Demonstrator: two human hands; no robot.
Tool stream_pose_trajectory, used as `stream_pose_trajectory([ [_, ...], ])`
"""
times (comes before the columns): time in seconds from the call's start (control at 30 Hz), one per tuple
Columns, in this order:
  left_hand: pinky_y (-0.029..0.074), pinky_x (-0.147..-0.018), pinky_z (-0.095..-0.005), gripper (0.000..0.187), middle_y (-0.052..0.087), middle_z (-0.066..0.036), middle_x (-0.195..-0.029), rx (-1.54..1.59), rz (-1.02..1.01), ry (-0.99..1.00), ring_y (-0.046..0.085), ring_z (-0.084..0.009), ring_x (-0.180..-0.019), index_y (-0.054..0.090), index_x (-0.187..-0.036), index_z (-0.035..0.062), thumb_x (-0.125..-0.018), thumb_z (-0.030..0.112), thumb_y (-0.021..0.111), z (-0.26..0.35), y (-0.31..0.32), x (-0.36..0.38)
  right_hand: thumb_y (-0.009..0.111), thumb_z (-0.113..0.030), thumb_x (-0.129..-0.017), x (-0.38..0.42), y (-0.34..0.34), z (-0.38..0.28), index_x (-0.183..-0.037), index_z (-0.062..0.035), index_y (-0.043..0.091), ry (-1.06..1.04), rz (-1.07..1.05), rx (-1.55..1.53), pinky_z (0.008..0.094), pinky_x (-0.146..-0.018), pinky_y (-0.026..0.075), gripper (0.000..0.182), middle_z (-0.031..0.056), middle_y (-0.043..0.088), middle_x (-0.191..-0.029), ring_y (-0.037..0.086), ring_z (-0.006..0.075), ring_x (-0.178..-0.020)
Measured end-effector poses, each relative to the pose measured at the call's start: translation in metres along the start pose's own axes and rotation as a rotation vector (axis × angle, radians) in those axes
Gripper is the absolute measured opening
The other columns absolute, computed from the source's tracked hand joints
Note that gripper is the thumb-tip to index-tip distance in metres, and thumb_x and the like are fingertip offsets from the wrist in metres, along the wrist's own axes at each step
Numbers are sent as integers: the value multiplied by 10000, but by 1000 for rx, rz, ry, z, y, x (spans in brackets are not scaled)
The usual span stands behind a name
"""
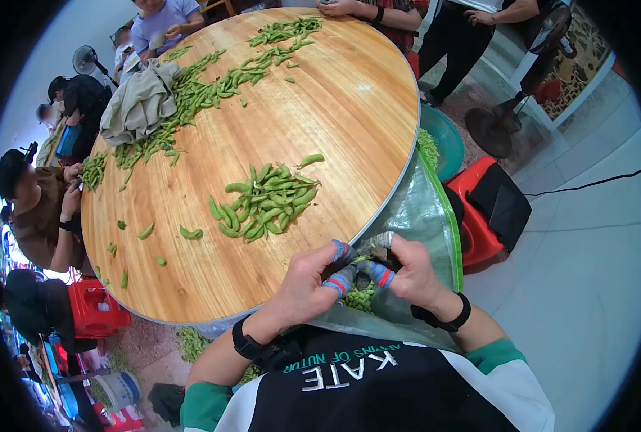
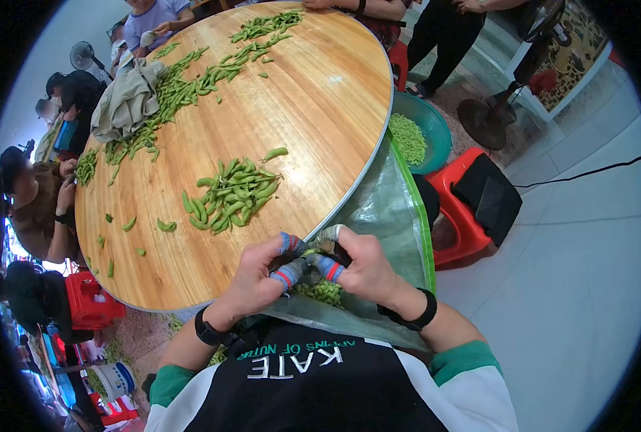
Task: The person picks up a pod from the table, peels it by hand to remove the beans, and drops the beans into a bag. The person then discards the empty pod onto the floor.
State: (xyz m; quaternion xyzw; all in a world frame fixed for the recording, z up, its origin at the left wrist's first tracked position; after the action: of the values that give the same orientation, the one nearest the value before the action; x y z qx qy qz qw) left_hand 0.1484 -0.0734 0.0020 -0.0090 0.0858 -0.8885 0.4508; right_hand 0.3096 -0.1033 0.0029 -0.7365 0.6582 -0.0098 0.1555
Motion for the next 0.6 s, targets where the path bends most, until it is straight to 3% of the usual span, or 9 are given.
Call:
stream_pose_trajectory([
  [0.07,447,-537,-306,262,532,-107,-691,-209,-55,78,532,-164,-575,563,-964,-25,-706,-21,607,4,0,1,725,-96,-734,2,3,-5,-866,10,535,-159,-20,256,323,-502,413,254,141,525,-648,536,242,-538],
  [0.1,447,-537,-306,262,532,-107,-691,-208,-54,74,532,-164,-575,563,-964,-25,-706,-21,607,4,1,2,725,-96,-734,3,5,-5,-866,10,535,-156,-23,254,323,-502,413,254,141,525,-648,536,242,-538],
  [0.17,459,-561,-346,325,550,-151,-720,-429,-74,299,569,-285,-615,585,-968,-7,-645,-1,620,16,9,4,711,-70,-672,2,5,-8,-798,4,488,-165,38,224,363,-481,403,267,182,494,-635,495,349,-537],
  [0.2,446,-552,-385,298,547,-173,-718,-426,-54,306,548,-348,-622,584,-937,-1,-641,-1,613,17,10,3,711,-70,-672,2,6,-7,-798,4,488,-173,31,221,363,-481,403,267,182,494,-635,495,349,-537],
  [0.27,444,-552,-387,288,546,-171,-714,-452,-45,324,552,-346,-622,584,-931,0,-644,-2,612,17,13,2,683,-34,-643,5,4,-3,-761,4,443,-184,28,347,388,-478,396,270,178,476,-616,481,362,-526],
  [0.53,439,-552,-398,314,545,-169,-708,-443,-26,315,558,-356,-635,596,-952,13,-639,-3,618,5,15,1,643,-18,-647,6,1,-1,-772,9,428,-94,-1,290,397,-484,393,250,194,472,-619,476,377,-536],
  [0.6,439,-547,-388,300,545,-162,-715,-440,2,329,573,-311,-616,596,-969,7,-670,-12,614,7,12,1,637,-16,-650,6,-1,0,-779,11,430,-49,-11,272,396,-486,395,246,196,479,-624,478,379,-541],
])
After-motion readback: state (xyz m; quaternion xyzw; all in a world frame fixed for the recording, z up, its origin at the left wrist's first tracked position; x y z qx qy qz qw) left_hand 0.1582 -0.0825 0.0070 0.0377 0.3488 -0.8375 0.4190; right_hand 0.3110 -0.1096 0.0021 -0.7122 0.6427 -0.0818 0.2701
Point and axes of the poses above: each hand's wrist, its own x-axis away from the middle knuckle, its own y-axis out of the palm, z = x × y, the point moved 5 cm from there along -x, towards the middle knuckle
